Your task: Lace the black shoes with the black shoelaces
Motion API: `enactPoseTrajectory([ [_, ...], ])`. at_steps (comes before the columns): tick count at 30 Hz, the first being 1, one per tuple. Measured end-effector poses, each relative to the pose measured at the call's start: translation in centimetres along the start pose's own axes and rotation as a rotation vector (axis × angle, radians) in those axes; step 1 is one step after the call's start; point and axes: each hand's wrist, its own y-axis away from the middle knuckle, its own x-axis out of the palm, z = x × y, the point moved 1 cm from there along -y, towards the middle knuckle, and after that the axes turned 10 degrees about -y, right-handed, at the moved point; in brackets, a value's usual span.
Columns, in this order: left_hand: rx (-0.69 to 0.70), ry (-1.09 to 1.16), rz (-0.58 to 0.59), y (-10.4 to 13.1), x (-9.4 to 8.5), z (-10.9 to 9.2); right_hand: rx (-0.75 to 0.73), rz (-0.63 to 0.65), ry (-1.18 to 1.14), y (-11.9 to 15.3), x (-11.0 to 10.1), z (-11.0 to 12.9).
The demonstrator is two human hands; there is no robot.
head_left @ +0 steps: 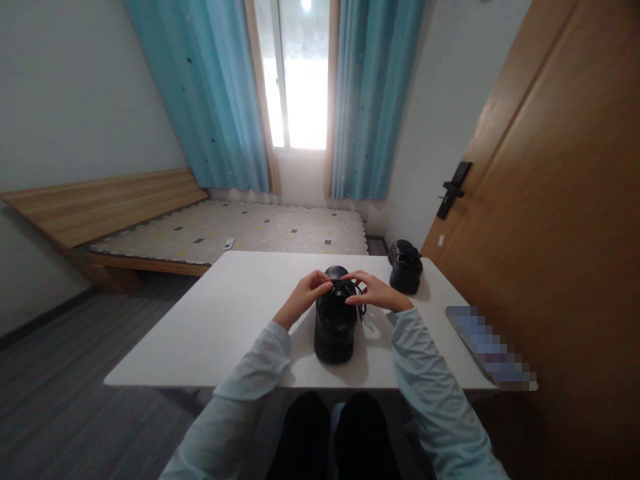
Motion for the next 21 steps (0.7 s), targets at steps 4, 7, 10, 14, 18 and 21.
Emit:
enactPoseTrajectory([
  [4, -0.029, 0.16, 0.068, 0.34, -0.07, -0.38, 0.008, 0.006, 0.0, 0.09, 0.0, -0.03],
  [7, -0.026, 0.223, 0.072, 0.5, -0.16, -0.6, 0.004, 0.007, -0.004, 0.14, -0.01, -0.14],
  [10, -0.006, 0.215, 0.066, 0.46, -0.16, -0.67, -0.007, 0.005, -0.01, 0.15, -0.04, -0.19],
  [14, 0.05, 0.204, -0.025, 0.13, -0.1, -0.54, -0.001, 0.01, -0.011, 0.1, -0.1, 0.09],
  [18, 0.086, 0.159, -0.083, -0.08, -0.2, -0.52, 0.011, 0.011, -0.013, 0.06, -0.11, 0.44],
  [21, 0.099, 0.042, -0.113, -0.02, -0.43, -0.7, 0.003, 0.012, -0.012, 0.02, -0.1, 0.35],
])
